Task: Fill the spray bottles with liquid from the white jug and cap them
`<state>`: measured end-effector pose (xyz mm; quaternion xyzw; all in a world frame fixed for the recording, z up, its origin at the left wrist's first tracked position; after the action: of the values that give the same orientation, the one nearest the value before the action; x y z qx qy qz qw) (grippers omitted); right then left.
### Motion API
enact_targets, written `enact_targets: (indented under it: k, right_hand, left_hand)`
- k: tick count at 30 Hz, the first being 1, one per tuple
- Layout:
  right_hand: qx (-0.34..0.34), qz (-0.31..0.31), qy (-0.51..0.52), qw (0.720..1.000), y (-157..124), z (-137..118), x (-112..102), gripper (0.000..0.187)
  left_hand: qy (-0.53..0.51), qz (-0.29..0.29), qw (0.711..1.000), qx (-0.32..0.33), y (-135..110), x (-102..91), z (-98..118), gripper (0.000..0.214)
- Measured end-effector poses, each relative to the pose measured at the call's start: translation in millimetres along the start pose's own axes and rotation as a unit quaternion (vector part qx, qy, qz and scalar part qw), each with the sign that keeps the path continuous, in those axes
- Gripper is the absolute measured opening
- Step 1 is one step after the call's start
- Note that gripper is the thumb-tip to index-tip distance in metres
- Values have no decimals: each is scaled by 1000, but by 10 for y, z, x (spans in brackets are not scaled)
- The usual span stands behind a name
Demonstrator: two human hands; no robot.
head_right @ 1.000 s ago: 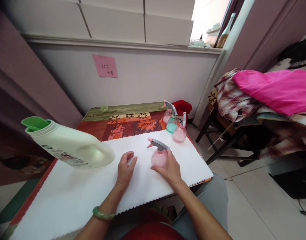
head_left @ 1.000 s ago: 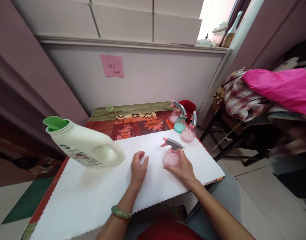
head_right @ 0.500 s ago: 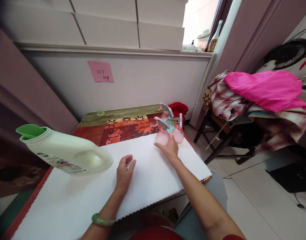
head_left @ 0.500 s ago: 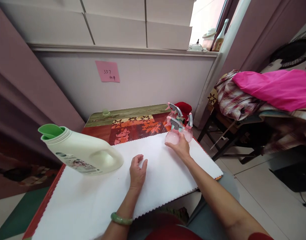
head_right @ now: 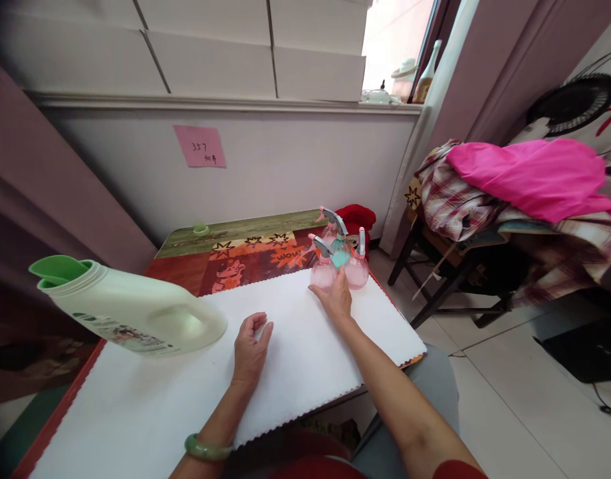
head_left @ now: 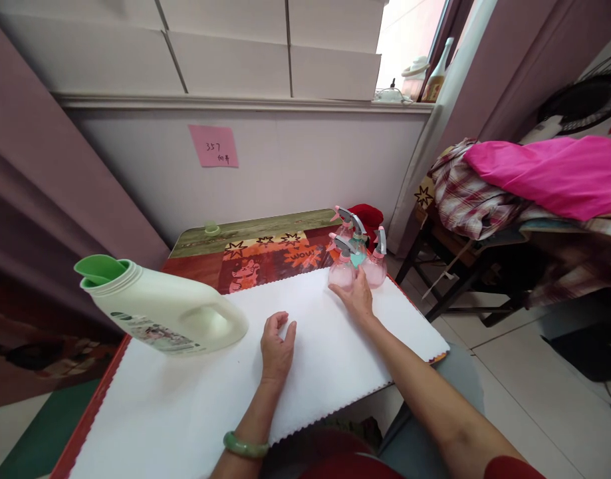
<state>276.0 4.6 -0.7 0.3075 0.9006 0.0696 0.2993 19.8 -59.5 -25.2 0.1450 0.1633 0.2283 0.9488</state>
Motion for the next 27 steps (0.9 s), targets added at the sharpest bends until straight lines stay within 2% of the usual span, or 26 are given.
enact_targets:
  k: [4, 5, 8, 10, 13, 17, 27]
  right_hand:
    - [-60, 14, 37, 997, -332, 183, -323, 81]
    - [-56, 4, 37, 998, -402, 266, -416, 73]
    - [13, -25, 4, 1000, -524, 536, -666, 49]
    - [19, -44, -29, 998, -554, 619, -761, 42]
    - [-1, -38, -90, 995, -576, 598, -793, 34]
    - [-45, -43, -179, 982, -608, 485, -721, 27]
    - [-49, -40, -186, 980, -604, 502, -718, 24]
  left_hand:
    - [2, -1, 1000, 1, -12, 0, 3, 27]
    - [4, 0, 1000, 2, -17, 1, 4, 28]
    - [11, -1, 1000, 10, -34, 11, 9, 28]
    - [16, -4, 1000, 17, -45, 18, 11, 28]
    - [16, -6, 999, 27, -54, 14, 8, 26]
    - [7, 0, 999, 31, -51, -5, -8, 26]
    - [7, -2, 999, 50, -67, 30, -51, 24]
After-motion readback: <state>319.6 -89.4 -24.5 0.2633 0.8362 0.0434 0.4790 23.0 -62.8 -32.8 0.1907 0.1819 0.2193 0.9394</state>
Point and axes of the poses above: each hand's wrist, its own y-axis towards the middle knuckle, its own x-axis out of the palm, z = x × y, the point moved 4 cm from there along y, towards the middle knuckle, and after that the axes turned 10 degrees about z, right-handed, at the moved point
